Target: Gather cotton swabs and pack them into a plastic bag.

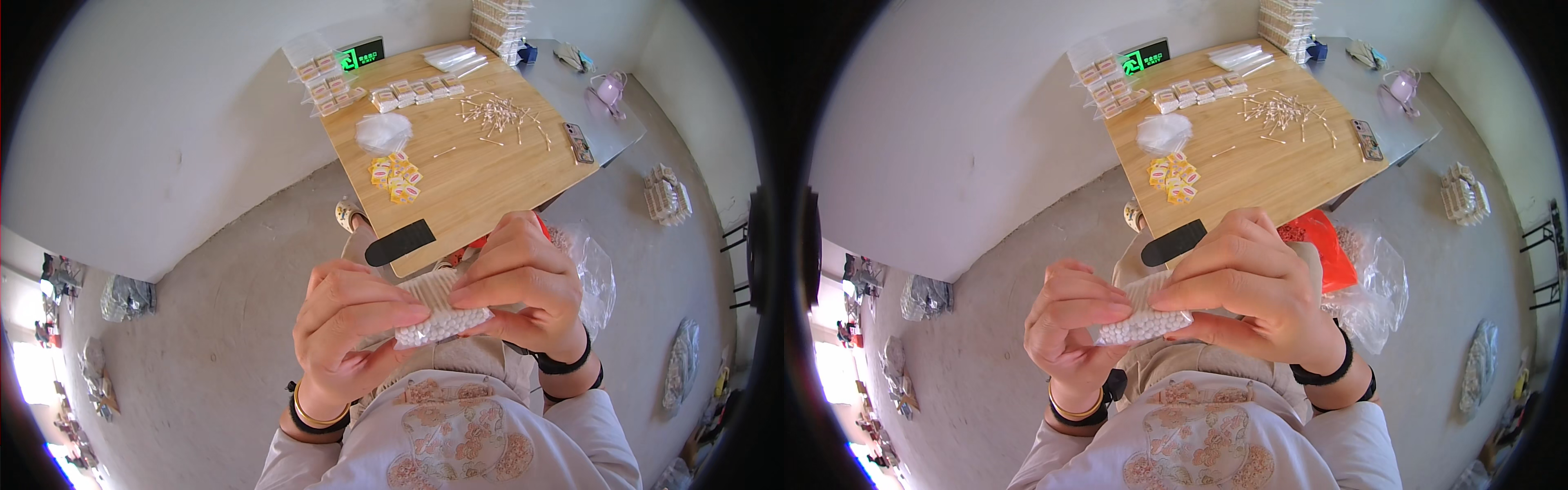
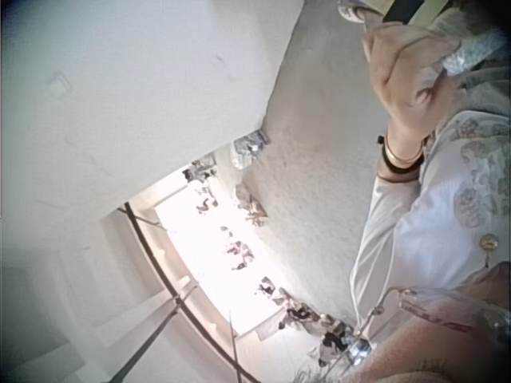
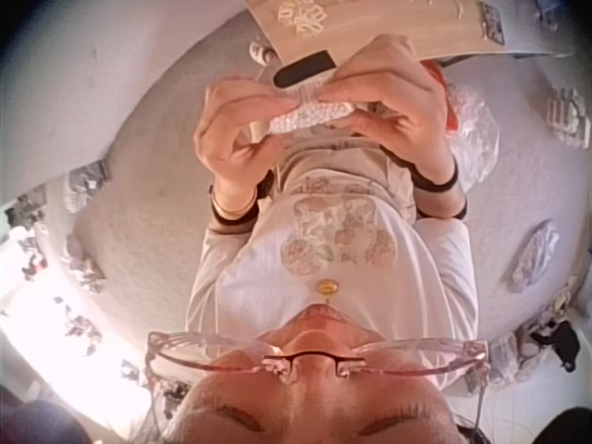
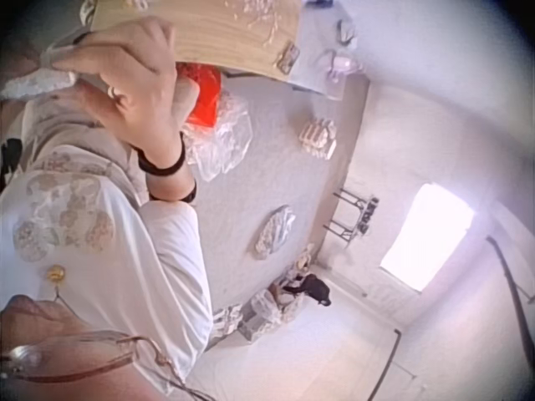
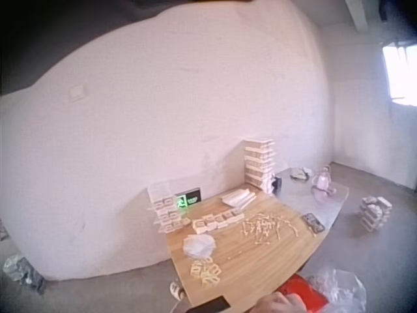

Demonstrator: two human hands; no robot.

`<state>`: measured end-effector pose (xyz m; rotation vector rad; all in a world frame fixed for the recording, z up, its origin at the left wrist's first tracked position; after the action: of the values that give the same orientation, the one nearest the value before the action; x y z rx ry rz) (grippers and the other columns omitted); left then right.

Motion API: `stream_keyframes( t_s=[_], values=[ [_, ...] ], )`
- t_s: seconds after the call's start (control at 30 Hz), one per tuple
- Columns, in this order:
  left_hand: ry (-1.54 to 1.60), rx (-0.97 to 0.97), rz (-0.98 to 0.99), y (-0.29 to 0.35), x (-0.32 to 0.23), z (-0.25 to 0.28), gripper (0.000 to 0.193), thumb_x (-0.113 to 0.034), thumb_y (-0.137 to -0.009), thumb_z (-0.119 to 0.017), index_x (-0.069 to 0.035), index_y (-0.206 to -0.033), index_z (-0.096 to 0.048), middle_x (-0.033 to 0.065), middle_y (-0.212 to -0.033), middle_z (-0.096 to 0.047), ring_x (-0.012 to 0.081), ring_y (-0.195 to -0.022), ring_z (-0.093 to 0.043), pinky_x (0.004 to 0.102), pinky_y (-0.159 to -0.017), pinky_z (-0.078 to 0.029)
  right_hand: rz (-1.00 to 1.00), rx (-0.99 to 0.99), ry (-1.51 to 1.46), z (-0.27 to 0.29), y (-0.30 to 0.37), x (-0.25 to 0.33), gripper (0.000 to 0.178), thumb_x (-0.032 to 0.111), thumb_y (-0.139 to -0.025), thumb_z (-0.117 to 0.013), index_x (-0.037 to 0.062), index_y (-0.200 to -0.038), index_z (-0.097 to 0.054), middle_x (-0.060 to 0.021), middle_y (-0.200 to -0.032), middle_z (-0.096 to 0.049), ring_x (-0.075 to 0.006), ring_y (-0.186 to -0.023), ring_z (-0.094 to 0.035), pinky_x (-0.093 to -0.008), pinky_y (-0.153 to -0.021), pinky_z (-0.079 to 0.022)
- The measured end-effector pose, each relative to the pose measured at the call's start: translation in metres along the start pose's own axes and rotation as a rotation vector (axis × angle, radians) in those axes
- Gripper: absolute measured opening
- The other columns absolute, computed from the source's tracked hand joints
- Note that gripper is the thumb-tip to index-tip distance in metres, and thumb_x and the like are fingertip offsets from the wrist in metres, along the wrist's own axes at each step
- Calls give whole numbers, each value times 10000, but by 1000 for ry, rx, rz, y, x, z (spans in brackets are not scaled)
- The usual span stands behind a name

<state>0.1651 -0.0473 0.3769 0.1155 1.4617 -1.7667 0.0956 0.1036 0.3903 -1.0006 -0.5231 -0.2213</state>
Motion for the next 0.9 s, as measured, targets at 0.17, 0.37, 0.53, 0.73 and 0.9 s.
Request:
stream_keyframes(
  t_s=[0.17, 0.37, 0.53, 0.73, 0.9],
  values=[
    [43, 3, 13, 1, 2, 0, 341, -48, -608, -846, -101, -924, -728, 15, -895, -709, 177, -807, -627, 337, -748, -462, 36, -5, 36, 2, 0, 4, 320, 211, -641, -850, 140, -942, -769, 41, -872, -680, -155, -750, -598, -295, -701, -423],
    [45, -15, 134, -2, 2, -7, 361, -78, -594, -863, -101, -926, -723, 23, -911, -692, 190, -829, -616, 330, -772, -437, 14, -15, 21, 4, 0, 1, 314, 200, -640, -849, 134, -937, -770, 40, -871, -680, -156, -754, -599, -299, -706, -423],
    [-13, 28, 117, -3, 4, -8, 366, -126, -593, -880, -110, -927, -731, 15, -895, -683, 177, -815, -613, 314, -769, -400, 14, 6, 10, 3, 2, 2, 304, 187, -658, -850, 121, -944, -768, 34, -873, -680, -159, -758, -597, -305, -711, -415],
    [-26, 26, 40, -3, 1, -5, 327, -138, -613, -869, -112, -915, -747, -5, -893, -689, 143, -787, -623, 304, -740, -364, 17, 38, -27, -2, 1, 3, 280, 177, -691, -844, 116, -952, -762, 20, -906, -673, -169, -796, -593, -329, -762, -396],
    [-16, 19, 31, -3, 0, -5, 318, -147, -625, -873, -116, -916, -750, -6, -886, -693, 140, -786, -627, 303, -743, -360, -46, 42, -45, -5, 0, 1, 316, 186, -695, -850, 124, -986, -745, 17, -922, -665, -182, -826, -593, -333, -767, -392]
  ],
)
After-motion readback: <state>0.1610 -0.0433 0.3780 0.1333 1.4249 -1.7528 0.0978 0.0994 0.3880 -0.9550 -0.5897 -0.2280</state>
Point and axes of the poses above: each hand's wrist, its own y-axis away from the middle knuckle, its own z-axis out of the back of the hand, x = y × z, the point moved 10 cm from there along -y, towards the middle knuckle
